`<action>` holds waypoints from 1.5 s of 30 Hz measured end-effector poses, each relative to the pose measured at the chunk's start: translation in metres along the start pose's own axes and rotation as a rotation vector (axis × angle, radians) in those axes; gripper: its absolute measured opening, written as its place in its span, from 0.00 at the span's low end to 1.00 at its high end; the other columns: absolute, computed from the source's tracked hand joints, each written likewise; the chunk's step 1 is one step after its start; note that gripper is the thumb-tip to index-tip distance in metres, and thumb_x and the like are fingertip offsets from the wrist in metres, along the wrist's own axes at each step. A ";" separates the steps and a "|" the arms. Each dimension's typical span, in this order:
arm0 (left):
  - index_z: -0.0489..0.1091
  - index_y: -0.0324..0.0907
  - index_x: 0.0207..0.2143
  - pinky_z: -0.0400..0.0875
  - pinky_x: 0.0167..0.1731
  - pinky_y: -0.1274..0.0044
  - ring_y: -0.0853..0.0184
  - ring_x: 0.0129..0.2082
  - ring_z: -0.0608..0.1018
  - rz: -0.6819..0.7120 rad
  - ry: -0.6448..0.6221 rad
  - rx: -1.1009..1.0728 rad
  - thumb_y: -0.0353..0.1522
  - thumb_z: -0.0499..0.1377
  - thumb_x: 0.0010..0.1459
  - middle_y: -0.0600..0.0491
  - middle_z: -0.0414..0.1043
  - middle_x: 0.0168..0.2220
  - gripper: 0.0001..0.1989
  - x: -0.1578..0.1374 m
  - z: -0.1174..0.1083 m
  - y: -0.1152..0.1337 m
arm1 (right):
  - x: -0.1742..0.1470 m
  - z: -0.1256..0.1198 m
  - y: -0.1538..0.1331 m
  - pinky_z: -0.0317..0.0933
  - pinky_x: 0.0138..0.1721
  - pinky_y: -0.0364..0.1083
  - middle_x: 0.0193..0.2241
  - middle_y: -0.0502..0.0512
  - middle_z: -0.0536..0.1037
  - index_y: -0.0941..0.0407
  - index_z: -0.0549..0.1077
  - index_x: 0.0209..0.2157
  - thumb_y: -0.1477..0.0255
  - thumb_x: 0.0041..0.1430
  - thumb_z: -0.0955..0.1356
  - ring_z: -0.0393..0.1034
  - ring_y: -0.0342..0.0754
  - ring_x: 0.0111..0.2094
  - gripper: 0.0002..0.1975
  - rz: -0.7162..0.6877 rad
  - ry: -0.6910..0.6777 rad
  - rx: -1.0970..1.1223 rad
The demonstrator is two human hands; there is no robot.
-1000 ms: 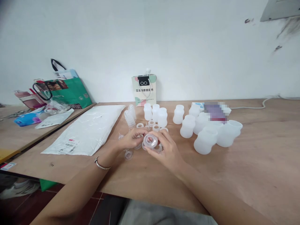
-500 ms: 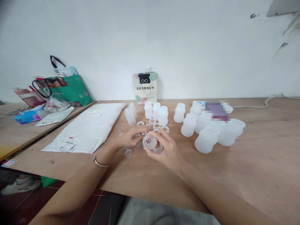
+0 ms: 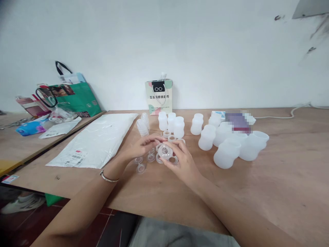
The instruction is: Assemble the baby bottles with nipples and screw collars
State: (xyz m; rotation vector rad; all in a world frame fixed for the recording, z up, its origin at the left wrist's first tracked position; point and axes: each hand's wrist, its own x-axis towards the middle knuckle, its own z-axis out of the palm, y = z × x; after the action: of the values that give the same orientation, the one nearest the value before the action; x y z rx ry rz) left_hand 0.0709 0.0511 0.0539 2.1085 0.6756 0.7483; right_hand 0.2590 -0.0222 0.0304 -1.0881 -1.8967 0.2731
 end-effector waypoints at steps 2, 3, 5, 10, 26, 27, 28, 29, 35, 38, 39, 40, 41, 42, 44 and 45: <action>0.67 0.42 0.46 0.64 0.44 0.76 0.66 0.46 0.70 -0.026 0.045 -0.034 0.38 0.49 0.60 0.49 0.69 0.47 0.16 0.000 0.001 0.006 | 0.000 0.001 0.003 0.66 0.42 0.50 0.40 0.54 0.67 0.47 0.64 0.51 0.69 0.54 0.67 0.67 0.49 0.40 0.21 0.010 -0.002 -0.020; 0.68 0.42 0.46 0.65 0.42 0.76 0.66 0.45 0.71 -0.038 0.049 -0.017 0.39 0.50 0.60 0.49 0.70 0.46 0.16 0.000 0.002 0.009 | 0.001 0.002 0.004 0.66 0.43 0.50 0.40 0.54 0.67 0.47 0.64 0.51 0.70 0.54 0.67 0.67 0.48 0.40 0.21 0.010 0.000 -0.028; 0.69 0.41 0.43 0.65 0.37 0.78 0.68 0.38 0.72 -0.053 0.028 0.059 0.40 0.51 0.58 0.51 0.72 0.40 0.16 0.000 0.007 0.014 | 0.001 0.003 0.006 0.65 0.43 0.49 0.40 0.54 0.67 0.48 0.64 0.51 0.71 0.55 0.66 0.67 0.48 0.40 0.21 -0.007 0.005 -0.032; 0.68 0.38 0.31 0.59 0.23 0.82 0.75 0.22 0.66 -0.063 0.087 0.177 0.38 0.51 0.58 0.58 0.64 0.22 0.12 0.000 0.022 0.015 | 0.001 0.003 0.006 0.65 0.42 0.49 0.40 0.54 0.66 0.48 0.66 0.49 0.69 0.54 0.67 0.66 0.49 0.41 0.19 -0.027 0.002 0.001; 0.65 0.44 0.44 0.63 0.31 0.79 0.71 0.32 0.68 -0.012 0.014 0.144 0.43 0.61 0.48 0.53 0.67 0.35 0.22 -0.002 0.020 0.017 | 0.010 0.011 0.014 0.54 0.21 0.40 0.19 0.42 0.69 0.52 0.58 0.30 0.66 0.53 0.65 0.60 0.39 0.18 0.09 0.397 0.006 0.571; 0.64 0.45 0.47 0.64 0.35 0.77 0.69 0.36 0.69 0.034 0.019 0.173 0.43 0.63 0.45 0.52 0.66 0.38 0.27 -0.002 0.018 0.016 | 0.011 0.010 0.013 0.53 0.20 0.39 0.18 0.42 0.69 0.52 0.57 0.30 0.66 0.52 0.65 0.59 0.39 0.17 0.10 0.410 0.009 0.619; 0.63 0.46 0.49 0.65 0.39 0.74 0.66 0.40 0.68 0.088 0.025 0.195 0.42 0.65 0.43 0.51 0.66 0.41 0.30 -0.002 0.017 0.016 | 0.012 0.010 0.011 0.53 0.19 0.39 0.17 0.41 0.69 0.52 0.57 0.29 0.66 0.52 0.65 0.58 0.38 0.16 0.10 0.422 0.007 0.658; 0.62 0.46 0.50 0.64 0.43 0.72 0.65 0.43 0.68 0.138 0.024 0.202 0.40 0.65 0.44 0.50 0.65 0.44 0.30 -0.001 0.017 0.015 | 0.013 0.009 0.010 0.53 0.19 0.39 0.17 0.41 0.69 0.52 0.57 0.29 0.65 0.52 0.66 0.58 0.38 0.16 0.11 0.429 0.001 0.686; 0.63 0.45 0.51 0.63 0.48 0.71 0.64 0.47 0.71 0.177 0.089 0.065 0.34 0.60 0.53 0.48 0.68 0.47 0.22 0.001 0.019 0.005 | 0.010 0.012 0.014 0.61 0.25 0.43 0.19 0.43 0.69 0.52 0.58 0.39 0.61 0.56 0.63 0.65 0.42 0.21 0.13 0.391 0.023 0.681; 0.63 0.44 0.50 0.62 0.50 0.71 0.63 0.49 0.70 0.147 0.181 0.041 0.35 0.60 0.52 0.48 0.67 0.51 0.22 0.001 0.019 0.002 | 0.010 0.006 0.022 0.63 0.31 0.46 0.28 0.47 0.70 0.51 0.58 0.44 0.63 0.56 0.64 0.67 0.44 0.29 0.15 0.220 0.196 0.450; 0.63 0.43 0.50 0.62 0.51 0.71 0.63 0.50 0.69 0.137 0.199 0.051 0.35 0.60 0.52 0.48 0.67 0.51 0.21 0.001 0.019 0.002 | 0.012 -0.001 0.023 0.62 0.34 0.47 0.32 0.50 0.69 0.51 0.59 0.44 0.65 0.55 0.65 0.66 0.45 0.32 0.16 0.157 0.267 0.331; 0.64 0.43 0.49 0.62 0.51 0.71 0.63 0.50 0.69 0.124 0.212 0.065 0.35 0.60 0.52 0.48 0.67 0.50 0.21 0.000 0.019 0.002 | 0.014 -0.009 0.024 0.62 0.36 0.48 0.34 0.51 0.69 0.51 0.61 0.44 0.66 0.53 0.66 0.65 0.46 0.34 0.16 0.102 0.341 0.208; 0.64 0.43 0.49 0.62 0.50 0.71 0.63 0.49 0.70 0.112 0.222 0.082 0.36 0.60 0.52 0.48 0.68 0.49 0.21 0.000 0.018 0.002 | 0.015 -0.020 0.024 0.61 0.37 0.49 0.36 0.53 0.68 0.52 0.63 0.43 0.67 0.52 0.67 0.65 0.47 0.36 0.15 0.056 0.414 0.094; 0.64 0.43 0.49 0.62 0.50 0.71 0.63 0.49 0.70 0.102 0.235 0.097 0.36 0.60 0.52 0.49 0.68 0.48 0.21 0.000 0.018 0.003 | 0.016 -0.034 0.023 0.60 0.38 0.50 0.38 0.54 0.68 0.53 0.64 0.42 0.68 0.52 0.67 0.64 0.48 0.37 0.14 0.029 0.491 -0.001; 0.63 0.44 0.49 0.63 0.49 0.71 0.64 0.48 0.70 0.083 0.262 0.117 0.37 0.60 0.52 0.49 0.69 0.47 0.22 0.000 0.018 0.003 | 0.015 -0.063 0.021 0.60 0.37 0.50 0.37 0.55 0.68 0.53 0.66 0.39 0.67 0.52 0.67 0.64 0.48 0.36 0.12 -0.014 0.650 -0.116; 0.63 0.44 0.49 0.63 0.49 0.71 0.64 0.47 0.70 0.076 0.272 0.122 0.37 0.60 0.52 0.49 0.69 0.47 0.22 0.000 0.018 0.004 | 0.011 -0.078 0.021 0.60 0.36 0.50 0.38 0.56 0.68 0.53 0.67 0.39 0.67 0.52 0.66 0.64 0.47 0.35 0.12 0.013 0.732 -0.157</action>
State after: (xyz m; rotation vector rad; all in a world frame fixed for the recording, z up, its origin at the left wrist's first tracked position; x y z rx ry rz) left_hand 0.0837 0.0400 0.0479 2.1732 0.8066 1.0738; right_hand 0.3305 -0.0194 0.0696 -1.1066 -1.2641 -0.2503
